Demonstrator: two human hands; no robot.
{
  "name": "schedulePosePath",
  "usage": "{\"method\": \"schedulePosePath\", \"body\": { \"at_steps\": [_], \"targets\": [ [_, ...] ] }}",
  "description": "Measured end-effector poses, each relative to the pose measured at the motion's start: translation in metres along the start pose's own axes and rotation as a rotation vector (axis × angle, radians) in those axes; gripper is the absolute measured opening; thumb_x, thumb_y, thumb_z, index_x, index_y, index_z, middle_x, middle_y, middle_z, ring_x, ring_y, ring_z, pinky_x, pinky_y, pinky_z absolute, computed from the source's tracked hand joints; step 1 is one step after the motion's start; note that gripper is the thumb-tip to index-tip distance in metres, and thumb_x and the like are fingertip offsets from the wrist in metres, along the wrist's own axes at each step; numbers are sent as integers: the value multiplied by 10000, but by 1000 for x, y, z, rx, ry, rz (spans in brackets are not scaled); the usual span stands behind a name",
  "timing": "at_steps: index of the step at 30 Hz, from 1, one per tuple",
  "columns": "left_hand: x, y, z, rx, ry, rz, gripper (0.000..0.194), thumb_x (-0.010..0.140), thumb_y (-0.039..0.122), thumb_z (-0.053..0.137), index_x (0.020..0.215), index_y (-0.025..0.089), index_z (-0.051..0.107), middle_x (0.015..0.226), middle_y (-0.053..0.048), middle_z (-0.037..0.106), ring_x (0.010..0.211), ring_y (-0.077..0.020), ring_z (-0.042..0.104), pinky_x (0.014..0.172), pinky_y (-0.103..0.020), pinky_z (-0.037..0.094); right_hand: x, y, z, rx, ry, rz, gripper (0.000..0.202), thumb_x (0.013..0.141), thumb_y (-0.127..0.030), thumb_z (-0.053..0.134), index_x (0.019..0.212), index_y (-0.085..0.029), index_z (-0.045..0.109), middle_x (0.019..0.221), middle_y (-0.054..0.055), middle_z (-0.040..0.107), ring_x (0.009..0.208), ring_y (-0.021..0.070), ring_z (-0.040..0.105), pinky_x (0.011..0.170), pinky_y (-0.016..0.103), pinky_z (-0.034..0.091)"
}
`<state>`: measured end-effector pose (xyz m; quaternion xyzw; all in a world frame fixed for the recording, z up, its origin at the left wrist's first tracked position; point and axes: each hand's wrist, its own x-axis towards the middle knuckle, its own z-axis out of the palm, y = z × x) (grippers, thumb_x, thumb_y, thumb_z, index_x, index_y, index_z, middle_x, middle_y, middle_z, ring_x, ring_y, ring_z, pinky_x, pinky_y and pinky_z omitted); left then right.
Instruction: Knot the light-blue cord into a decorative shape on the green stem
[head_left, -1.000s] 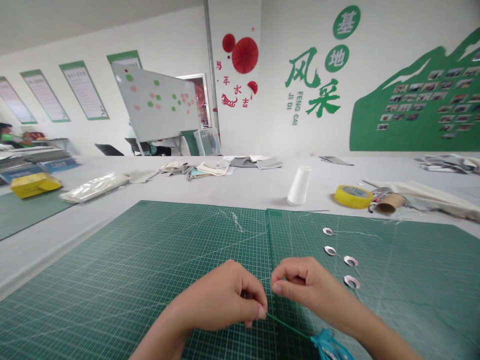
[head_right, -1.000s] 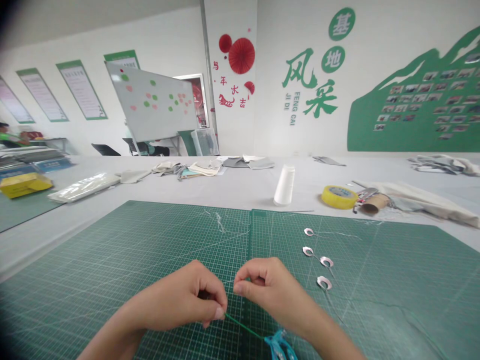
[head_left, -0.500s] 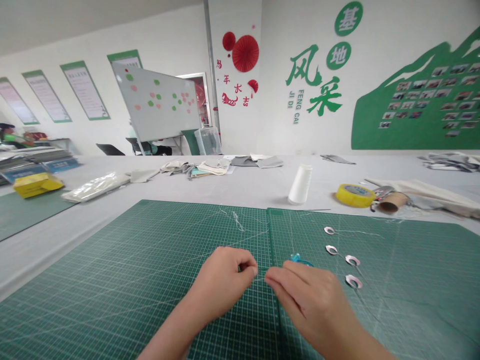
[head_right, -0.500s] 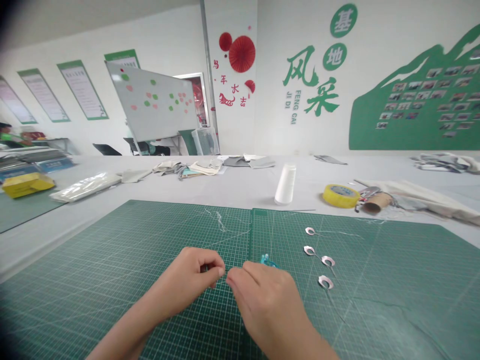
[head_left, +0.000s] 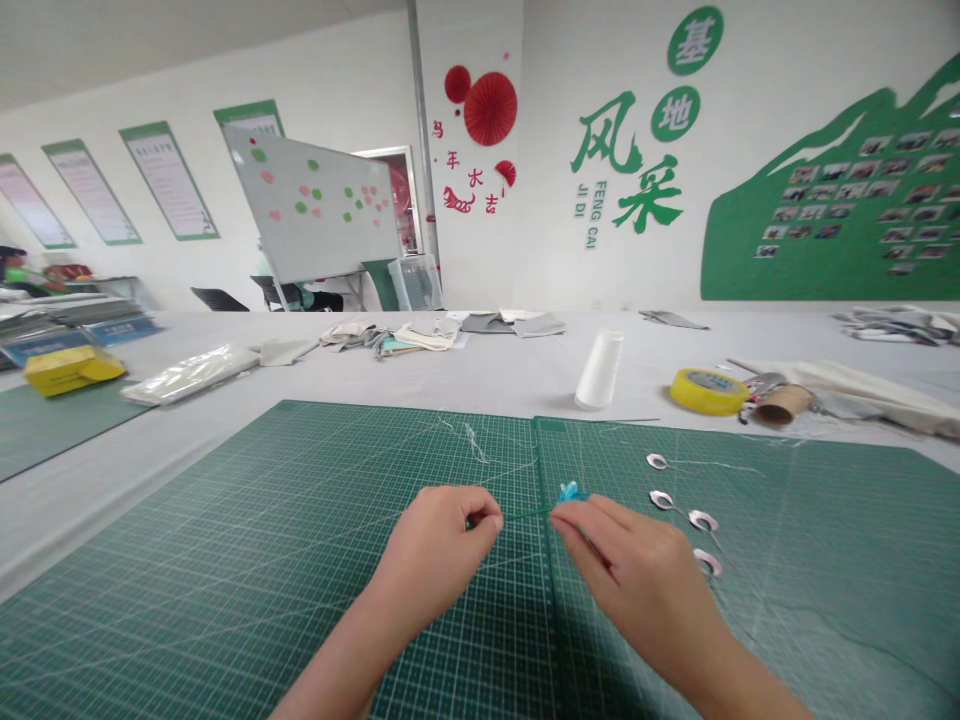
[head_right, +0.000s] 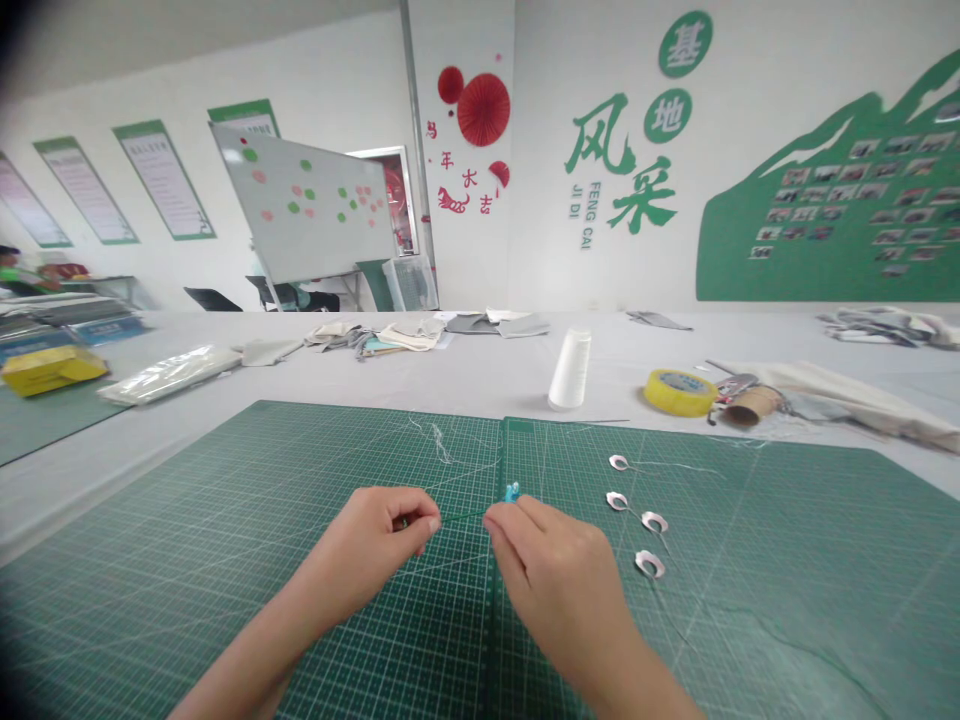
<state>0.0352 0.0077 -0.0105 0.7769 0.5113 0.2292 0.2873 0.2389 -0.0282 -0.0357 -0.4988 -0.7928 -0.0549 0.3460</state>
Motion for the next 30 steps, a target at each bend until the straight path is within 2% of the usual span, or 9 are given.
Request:
{"method": "schedulePosePath", "body": {
  "at_steps": [4, 8, 10, 13, 16, 20, 26, 30],
  "targets": [
    [-1, 1, 1, 65, 12, 34, 231, 819, 244, 473, 677, 199, 650, 608, 11, 595, 575, -136, 488, 539, -250, 297, 2, 4, -5, 33, 12, -7, 266, 953, -234, 436, 848, -182, 675, 696, 24, 636, 607, 159, 591, 588, 282, 402],
    [1, 0, 1, 42, 40, 55, 257, 850, 251, 468, 924, 248, 714, 772, 1, 695, 696, -173, 582, 637, -272, 386, 4, -1, -9, 60, -1, -87, 284, 961, -234, 431, 831, -186, 678, 654, 15, 616, 578, 148, 565, 558, 271, 385],
    [1, -2, 1, 41, 43, 74, 272, 863, 255, 467, 966, 270, 719, 879, 0, 720, 789, -193, 613, 707, -295, 416, 4, -2, -11, -1, -4, -132, 313, 966, -233, 414, 822, -187, 688, 629, 15, 601, 555, 151, 550, 537, 276, 369],
    [1, -3, 1, 63, 33, 87, 272, 864, 239, 473, 938, 284, 730, 922, 11, 730, 841, -205, 630, 748, -312, 436, 4, 5, -17, -148, 24, -135, 335, 964, -220, 385, 877, -189, 707, 640, 24, 596, 549, 164, 552, 521, 289, 354],
    [1, -3, 1, 88, 32, 87, 277, 857, 222, 478, 938, 290, 733, 922, 21, 734, 855, -209, 641, 765, -322, 449, 6, 18, -24, -231, 116, -32, 326, 962, -245, 384, 976, -182, 703, 686, 34, 612, 596, 175, 587, 555, 292, 384],
    [1, -2, 0, 110, 27, 90, 281, 853, 220, 477, 939, 283, 738, 931, 14, 738, 862, -217, 650, 782, -336, 465, 8, 31, -30, -132, 220, 162, 290, 943, -337, 444, 1017, -186, 681, 763, 32, 649, 598, 162, 584, 599, 289, 430],
    [0, -3, 0, 138, 26, 125, 290, 852, 211, 476, 938, 306, 736, 937, 43, 738, 875, -202, 657, 823, -337, 483, 7, 40, -29, 45, 254, 333, 253, 925, -394, 485, 938, -228, 676, 926, 24, 714, 852, 205, 647, 765, 313, 457],
    [-1, -1, 0, 152, 9, 143, 275, 854, 218, 490, 942, 317, 732, 943, 56, 736, 884, -198, 662, 816, -339, 494, 7, 46, -32, 74, 241, 449, 322, 928, -452, 443, 924, -228, 676, 899, 38, 702, 837, 233, 630, 751, 350, 445]
  ]
}}
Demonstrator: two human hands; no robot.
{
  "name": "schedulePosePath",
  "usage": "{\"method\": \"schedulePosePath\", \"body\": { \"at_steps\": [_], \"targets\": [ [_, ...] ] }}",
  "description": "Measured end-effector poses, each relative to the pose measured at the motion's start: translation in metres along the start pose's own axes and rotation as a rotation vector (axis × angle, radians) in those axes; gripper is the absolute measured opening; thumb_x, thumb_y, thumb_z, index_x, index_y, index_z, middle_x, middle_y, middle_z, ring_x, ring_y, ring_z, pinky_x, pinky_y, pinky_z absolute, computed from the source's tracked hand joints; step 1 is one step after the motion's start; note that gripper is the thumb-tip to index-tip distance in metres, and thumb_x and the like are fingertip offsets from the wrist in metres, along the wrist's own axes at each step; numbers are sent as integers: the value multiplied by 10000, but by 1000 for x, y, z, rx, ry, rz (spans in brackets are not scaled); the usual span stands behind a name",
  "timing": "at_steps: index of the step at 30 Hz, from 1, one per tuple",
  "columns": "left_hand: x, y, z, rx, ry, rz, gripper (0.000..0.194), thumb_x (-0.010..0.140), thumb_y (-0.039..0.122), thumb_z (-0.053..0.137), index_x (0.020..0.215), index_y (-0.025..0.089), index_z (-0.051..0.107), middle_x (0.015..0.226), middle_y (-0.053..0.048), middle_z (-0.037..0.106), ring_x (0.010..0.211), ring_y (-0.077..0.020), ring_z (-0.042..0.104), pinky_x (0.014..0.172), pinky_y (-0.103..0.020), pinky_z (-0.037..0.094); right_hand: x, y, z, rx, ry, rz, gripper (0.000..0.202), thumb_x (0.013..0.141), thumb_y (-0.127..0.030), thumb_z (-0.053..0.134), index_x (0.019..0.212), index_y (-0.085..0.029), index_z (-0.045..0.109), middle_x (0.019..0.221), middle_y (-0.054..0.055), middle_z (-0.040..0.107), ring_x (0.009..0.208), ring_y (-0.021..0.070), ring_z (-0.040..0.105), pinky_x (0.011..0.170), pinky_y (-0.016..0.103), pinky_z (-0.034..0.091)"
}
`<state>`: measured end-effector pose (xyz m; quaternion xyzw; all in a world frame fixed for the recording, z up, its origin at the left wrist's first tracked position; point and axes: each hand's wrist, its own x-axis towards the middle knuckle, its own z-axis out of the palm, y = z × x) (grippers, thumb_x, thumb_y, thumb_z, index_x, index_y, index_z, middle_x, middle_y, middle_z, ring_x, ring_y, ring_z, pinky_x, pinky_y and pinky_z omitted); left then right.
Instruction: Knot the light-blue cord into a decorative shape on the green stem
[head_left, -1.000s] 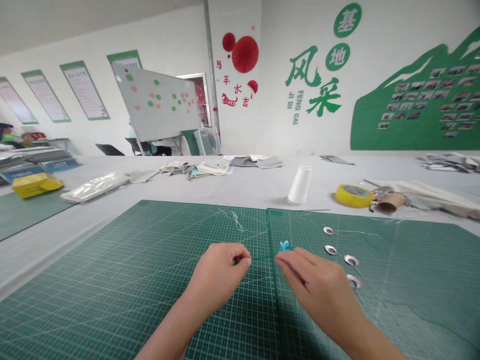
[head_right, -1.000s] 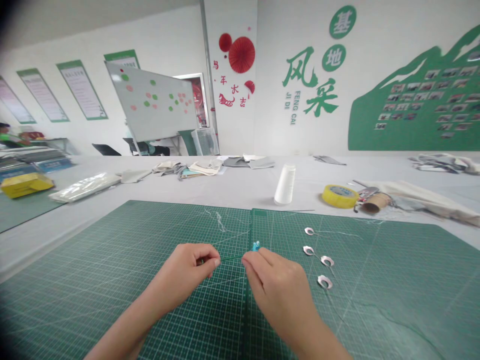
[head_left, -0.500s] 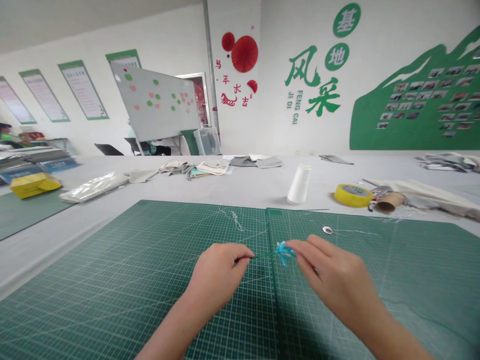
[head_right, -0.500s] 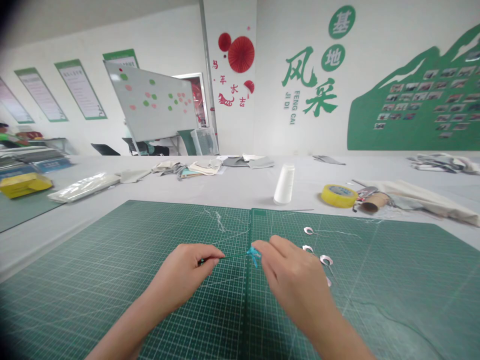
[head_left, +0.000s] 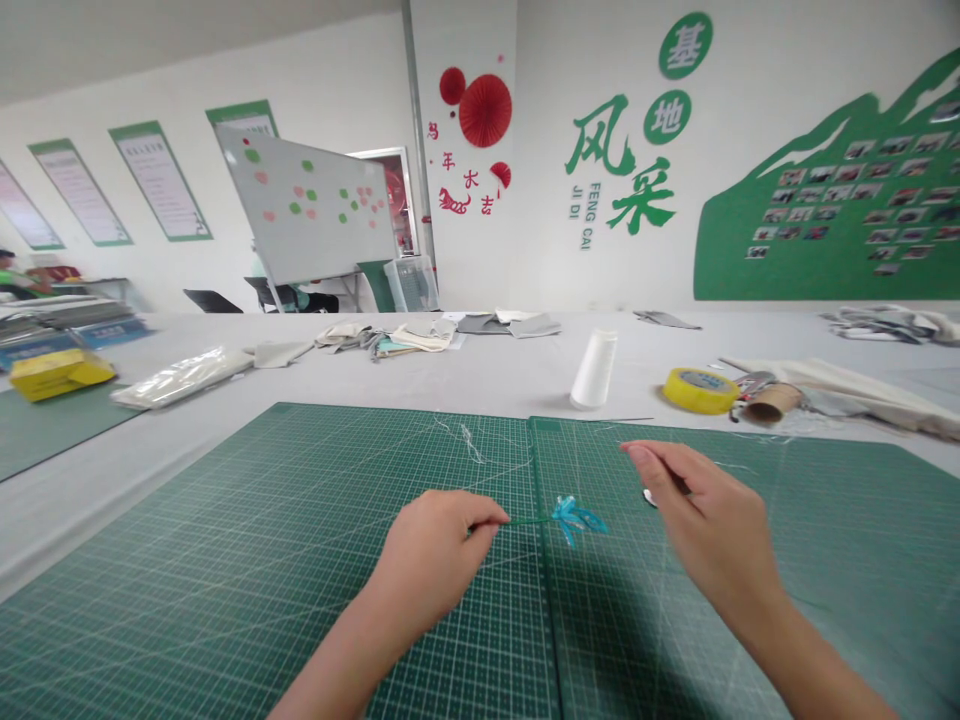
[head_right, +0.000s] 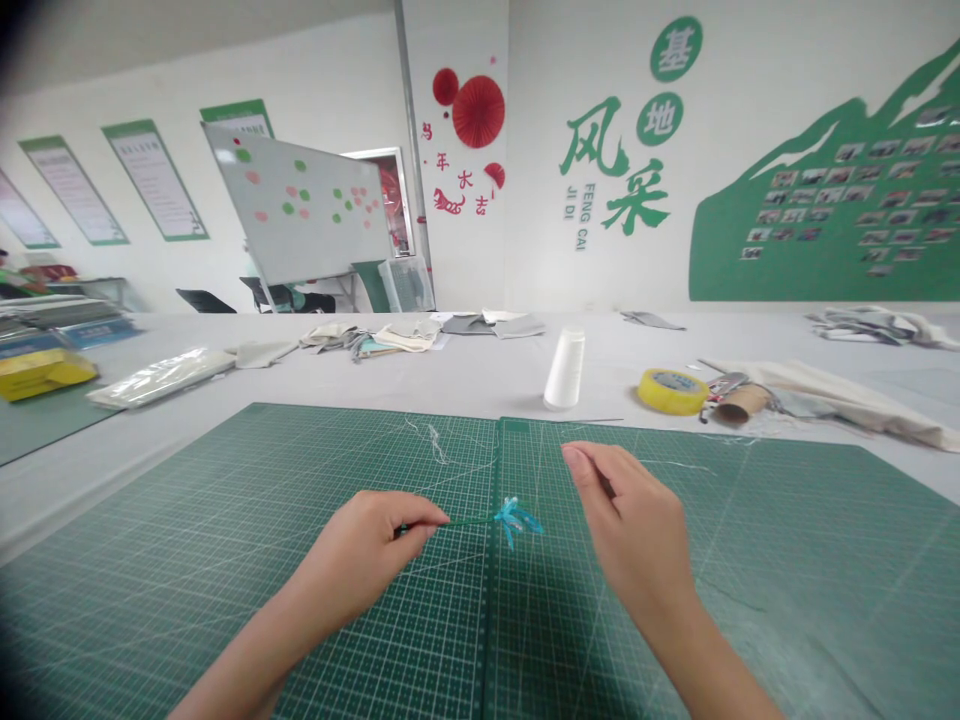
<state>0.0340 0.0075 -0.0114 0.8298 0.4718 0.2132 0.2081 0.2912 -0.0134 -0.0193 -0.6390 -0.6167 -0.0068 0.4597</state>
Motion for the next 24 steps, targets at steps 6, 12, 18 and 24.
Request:
{"method": "schedulePosePath", "body": {
  "at_steps": [6, 12, 18, 24],
  "targets": [
    [-1, 4, -3, 27, -26, 29, 263, 858, 218, 502, 945, 314, 731, 961, 57, 734, 893, -195, 665, 800, -339, 504, 8, 7, -3, 263, -167, 317, 472, 888, -583, 421, 953, -198, 688, 755, 39, 644, 521, 159, 525, 498, 294, 410],
    [-1, 6, -1, 57, -49, 98, 257, 858, 197, 514, 941, 302, 733, 961, 52, 736, 888, -196, 668, 800, -338, 506, 8, -4, -1, 949, -291, 536, 459, 879, -575, 485, 990, -179, 690, 852, 66, 697, 537, 122, 586, 468, 225, 475],
    [-1, 6, -1, 63, -43, 99, 254, 865, 203, 513, 946, 308, 730, 968, 60, 734, 892, -192, 669, 814, -343, 504, 10, -4, 0, 1143, -137, 544, 478, 918, -557, 419, 936, -185, 718, 1003, 100, 727, 900, 211, 680, 780, 298, 568],
    [-1, 4, -2, 59, -19, 74, 257, 857, 199, 515, 955, 306, 727, 969, 57, 732, 895, -189, 665, 821, -343, 500, 9, 3, 5, 932, 48, 381, 403, 905, -536, 480, 954, -220, 724, 1149, 63, 691, 1173, 243, 556, 1083, 407, 351]
  ]
}}
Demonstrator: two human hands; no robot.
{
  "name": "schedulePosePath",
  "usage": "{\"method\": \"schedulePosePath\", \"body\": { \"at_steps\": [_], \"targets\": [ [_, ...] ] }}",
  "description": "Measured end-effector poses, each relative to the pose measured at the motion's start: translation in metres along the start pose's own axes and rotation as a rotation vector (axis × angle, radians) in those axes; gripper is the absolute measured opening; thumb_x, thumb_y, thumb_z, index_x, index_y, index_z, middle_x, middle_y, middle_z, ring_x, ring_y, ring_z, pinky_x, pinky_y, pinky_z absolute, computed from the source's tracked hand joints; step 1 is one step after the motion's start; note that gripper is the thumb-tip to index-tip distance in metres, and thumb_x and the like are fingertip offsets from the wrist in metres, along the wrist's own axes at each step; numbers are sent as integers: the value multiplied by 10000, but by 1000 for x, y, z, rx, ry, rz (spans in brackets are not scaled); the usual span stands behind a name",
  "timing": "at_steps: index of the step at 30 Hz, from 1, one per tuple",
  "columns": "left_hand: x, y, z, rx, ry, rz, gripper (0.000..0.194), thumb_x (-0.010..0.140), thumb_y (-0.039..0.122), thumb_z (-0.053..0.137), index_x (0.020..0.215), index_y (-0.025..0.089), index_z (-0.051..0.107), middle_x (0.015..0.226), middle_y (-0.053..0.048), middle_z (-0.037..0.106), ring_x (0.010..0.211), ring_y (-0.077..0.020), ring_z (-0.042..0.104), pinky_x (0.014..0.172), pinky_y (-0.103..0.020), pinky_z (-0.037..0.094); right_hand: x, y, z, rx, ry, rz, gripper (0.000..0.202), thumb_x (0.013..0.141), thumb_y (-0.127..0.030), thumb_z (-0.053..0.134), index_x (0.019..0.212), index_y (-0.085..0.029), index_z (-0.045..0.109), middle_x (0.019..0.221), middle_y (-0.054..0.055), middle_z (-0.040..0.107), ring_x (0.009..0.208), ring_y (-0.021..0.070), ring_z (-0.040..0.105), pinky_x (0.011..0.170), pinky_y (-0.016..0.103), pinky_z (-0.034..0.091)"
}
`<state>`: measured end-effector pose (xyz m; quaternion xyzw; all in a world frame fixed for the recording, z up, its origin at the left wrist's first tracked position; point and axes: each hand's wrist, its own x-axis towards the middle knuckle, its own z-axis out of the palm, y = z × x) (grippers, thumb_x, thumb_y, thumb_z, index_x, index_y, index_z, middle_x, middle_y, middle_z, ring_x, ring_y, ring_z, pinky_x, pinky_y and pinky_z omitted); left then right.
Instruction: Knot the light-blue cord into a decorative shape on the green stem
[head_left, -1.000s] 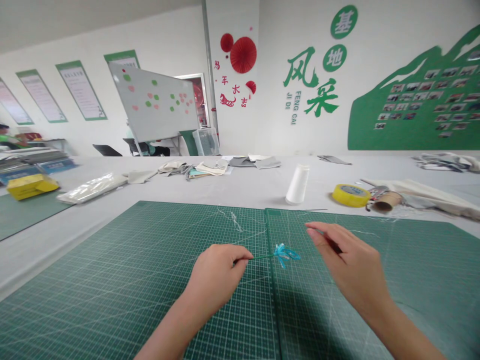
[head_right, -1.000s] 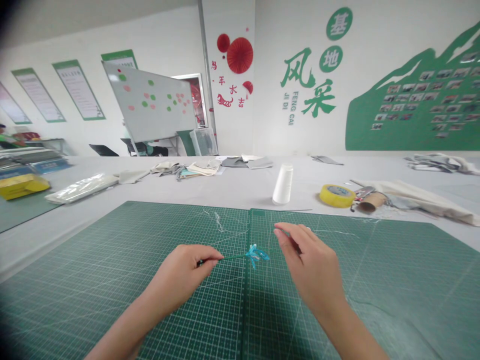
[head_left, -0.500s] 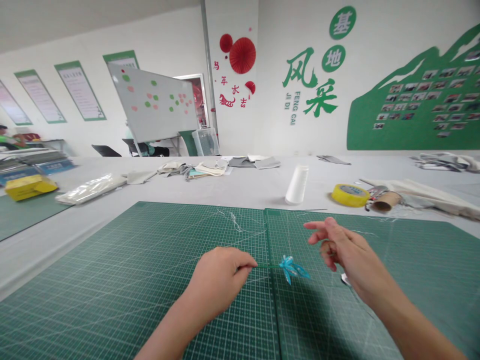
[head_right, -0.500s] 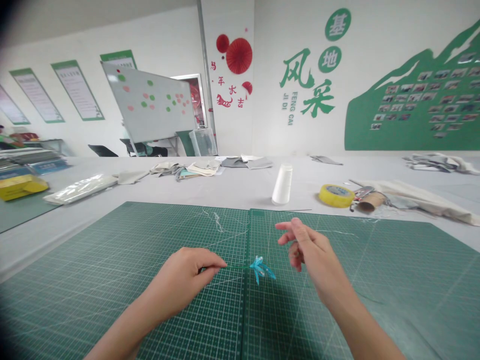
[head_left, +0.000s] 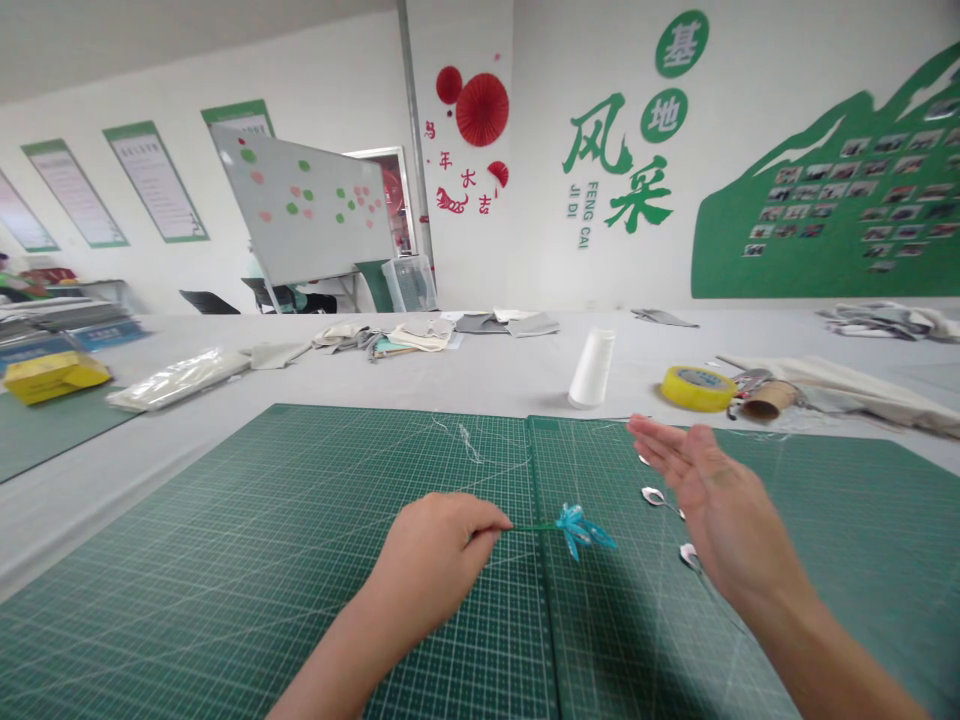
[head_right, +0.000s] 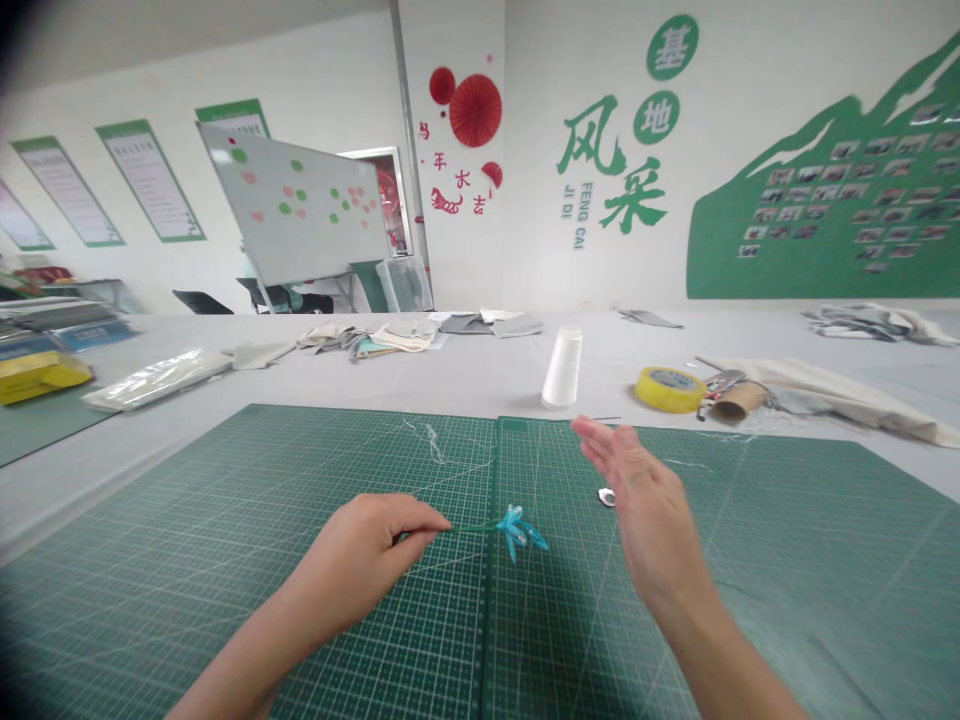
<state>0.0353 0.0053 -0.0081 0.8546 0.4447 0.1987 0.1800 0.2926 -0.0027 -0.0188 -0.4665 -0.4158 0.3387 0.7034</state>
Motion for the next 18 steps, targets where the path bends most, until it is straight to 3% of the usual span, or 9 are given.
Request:
{"method": "schedulePosePath", "body": {
  "at_steps": [8, 13, 18],
  "targets": [
    [0, 0, 0, 21, 1, -11, 267, 863, 195, 504, 958, 311, 725, 959, 68, 731, 885, -182, 663, 806, -329, 503, 6, 12, -13, -337, 71, -189, 441, 911, -550, 427, 1053, -244, 710, 1318, 41, 593, 1286, 277, 445, 1112, 469, 266],
    [1, 0, 0, 9, 8, -7, 264, 865, 205, 501, 963, 304, 725, 970, 56, 730, 892, -179, 662, 802, -312, 506, 10, 18, -17, -342, 75, -68, 477, 884, -599, 441, 1050, -244, 713, 1335, 45, 580, 1301, 276, 429, 1118, 441, 253],
    [2, -1, -1, 10, 40, 3, 291, 870, 187, 473, 972, 293, 725, 954, 35, 732, 877, -186, 665, 793, -320, 512, 7, 4, -18, -192, 6, 99, 509, 857, -650, 443, 1007, -248, 718, 1293, 48, 615, 1288, 267, 449, 1127, 440, 252]
  ]
}}
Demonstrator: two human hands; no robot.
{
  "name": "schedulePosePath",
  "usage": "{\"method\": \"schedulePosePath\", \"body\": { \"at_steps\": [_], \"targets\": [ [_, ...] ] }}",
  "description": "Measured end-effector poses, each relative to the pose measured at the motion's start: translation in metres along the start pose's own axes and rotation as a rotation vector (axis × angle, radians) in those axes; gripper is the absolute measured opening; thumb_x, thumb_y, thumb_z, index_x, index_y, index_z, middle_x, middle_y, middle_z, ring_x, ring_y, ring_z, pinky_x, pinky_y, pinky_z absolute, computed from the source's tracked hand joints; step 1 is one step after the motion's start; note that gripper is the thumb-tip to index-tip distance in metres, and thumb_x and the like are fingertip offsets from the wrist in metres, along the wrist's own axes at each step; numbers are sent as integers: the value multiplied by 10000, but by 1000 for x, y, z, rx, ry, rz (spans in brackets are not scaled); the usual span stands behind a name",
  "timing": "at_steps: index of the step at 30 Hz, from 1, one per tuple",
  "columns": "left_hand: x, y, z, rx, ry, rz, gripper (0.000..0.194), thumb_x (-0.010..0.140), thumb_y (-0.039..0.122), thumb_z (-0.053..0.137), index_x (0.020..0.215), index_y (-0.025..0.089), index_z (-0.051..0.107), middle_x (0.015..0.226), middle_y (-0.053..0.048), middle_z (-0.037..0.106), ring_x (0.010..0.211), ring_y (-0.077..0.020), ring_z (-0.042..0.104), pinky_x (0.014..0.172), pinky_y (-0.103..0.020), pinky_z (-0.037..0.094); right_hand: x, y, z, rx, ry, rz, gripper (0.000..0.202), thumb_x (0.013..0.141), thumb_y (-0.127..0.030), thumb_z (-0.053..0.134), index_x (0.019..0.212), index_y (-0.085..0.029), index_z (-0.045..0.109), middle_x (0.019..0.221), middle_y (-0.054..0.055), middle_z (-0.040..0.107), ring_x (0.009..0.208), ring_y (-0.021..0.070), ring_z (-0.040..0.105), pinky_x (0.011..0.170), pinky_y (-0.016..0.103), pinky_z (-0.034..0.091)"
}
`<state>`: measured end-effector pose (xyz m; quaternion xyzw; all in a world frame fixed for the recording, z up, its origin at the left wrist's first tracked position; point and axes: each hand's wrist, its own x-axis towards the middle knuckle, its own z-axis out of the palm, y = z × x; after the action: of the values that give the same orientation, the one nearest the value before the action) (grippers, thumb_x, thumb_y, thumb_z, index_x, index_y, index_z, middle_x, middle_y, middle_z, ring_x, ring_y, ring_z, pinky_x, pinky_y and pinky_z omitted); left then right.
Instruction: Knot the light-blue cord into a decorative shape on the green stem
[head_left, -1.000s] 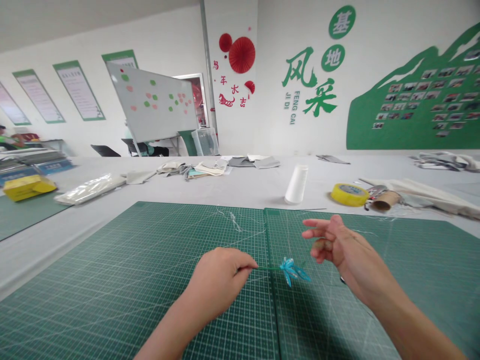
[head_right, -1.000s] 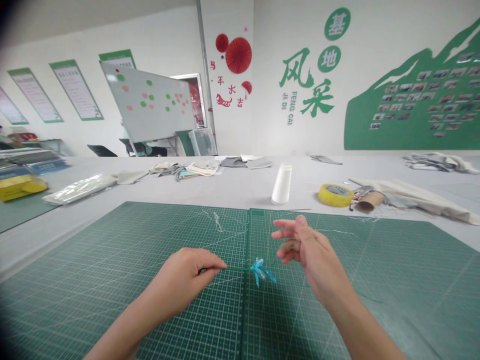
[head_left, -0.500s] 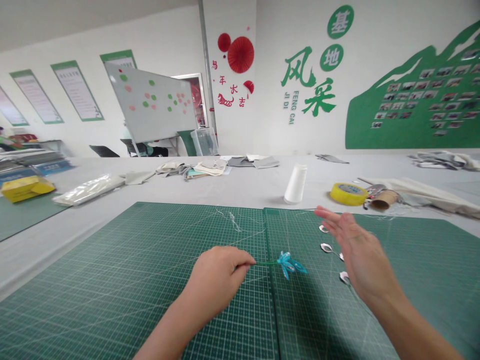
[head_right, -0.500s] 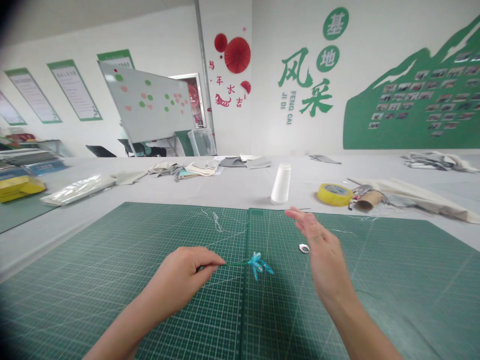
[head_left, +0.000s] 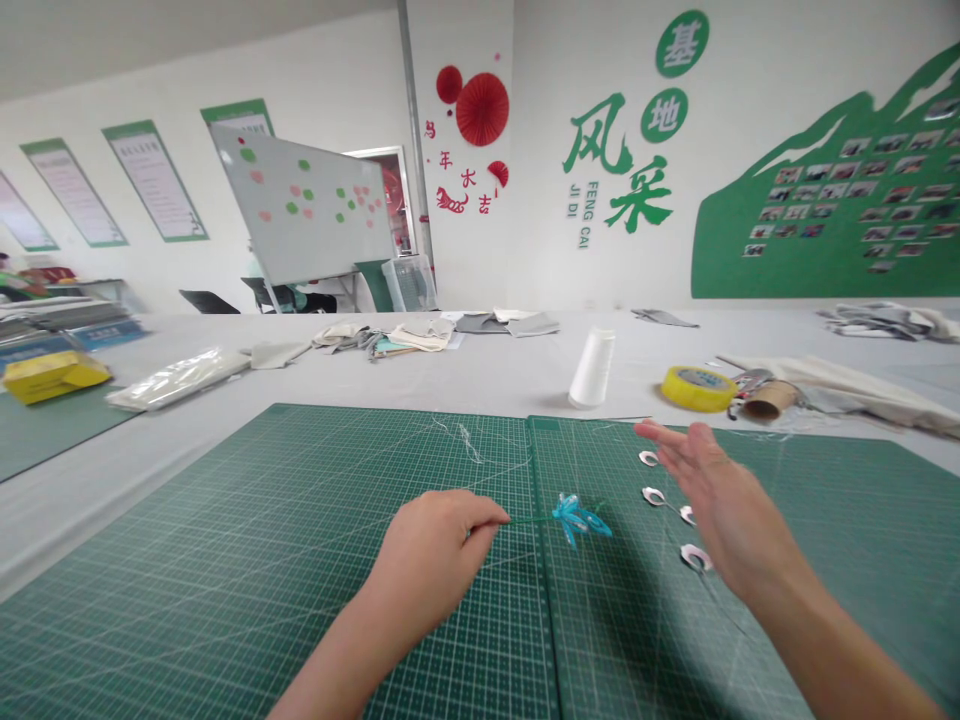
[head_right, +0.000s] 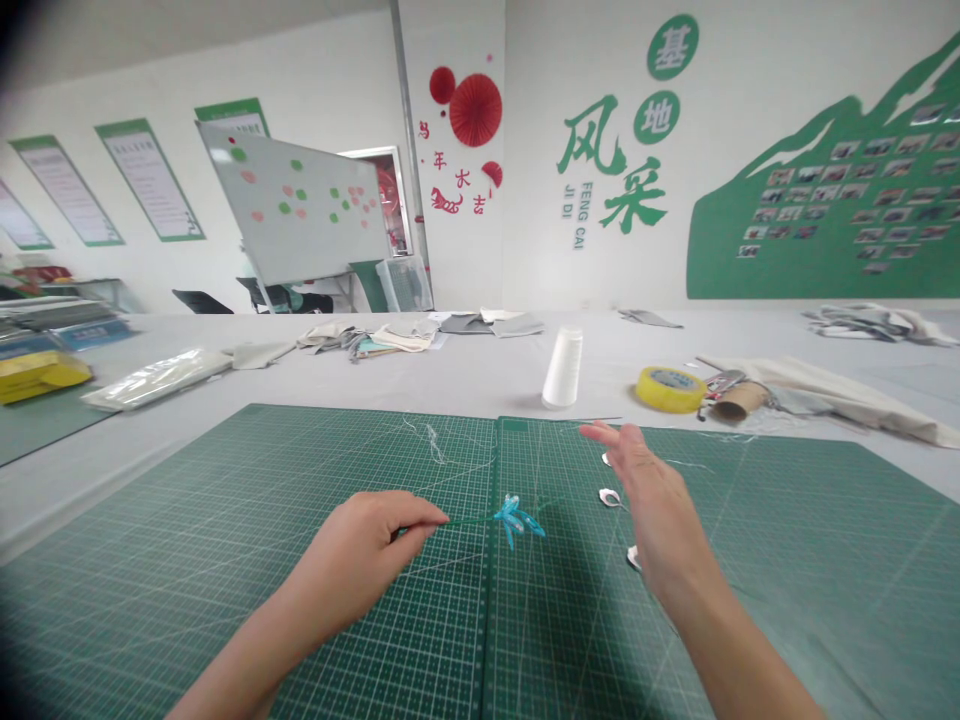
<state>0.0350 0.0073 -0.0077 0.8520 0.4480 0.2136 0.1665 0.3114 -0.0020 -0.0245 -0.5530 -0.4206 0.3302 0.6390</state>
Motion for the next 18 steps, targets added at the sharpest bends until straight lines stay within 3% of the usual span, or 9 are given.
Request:
{"method": "schedulePosePath", "body": {
  "at_steps": [3, 9, 18],
  "targets": [
    [0, -1, 0, 6, 38, -20, 283, 871, 190, 479, 973, 295, 722, 961, 36, 731, 885, -193, 664, 799, -333, 512, -8, -9, -8, -26, -129, 73, 588, 833, -707, 401, 944, -246, 747, 1205, 69, 673, 1229, 293, 512, 1120, 475, 263],
    [0, -2, 0, 19, 129, -55, 264, 890, 217, 479, 991, 286, 713, 959, 22, 730, 874, -203, 664, 796, -363, 510, -29, -10, -25, -416, -345, 66, 566, 739, -736, 499, 915, -279, 782, 1138, 75, 705, 1159, 380, 555, 1077, 606, 253],
    [1, -6, -1, -85, 256, -84, 248, 896, 241, 491, 1005, 272, 711, 986, 4, 726, 903, -192, 661, 802, -342, 514, -60, 13, -34, -708, -458, -9, 464, 654, -654, 633, 954, -331, 775, 1123, 83, 709, 1056, 404, 619, 955, 617, 409]
  ]
}}
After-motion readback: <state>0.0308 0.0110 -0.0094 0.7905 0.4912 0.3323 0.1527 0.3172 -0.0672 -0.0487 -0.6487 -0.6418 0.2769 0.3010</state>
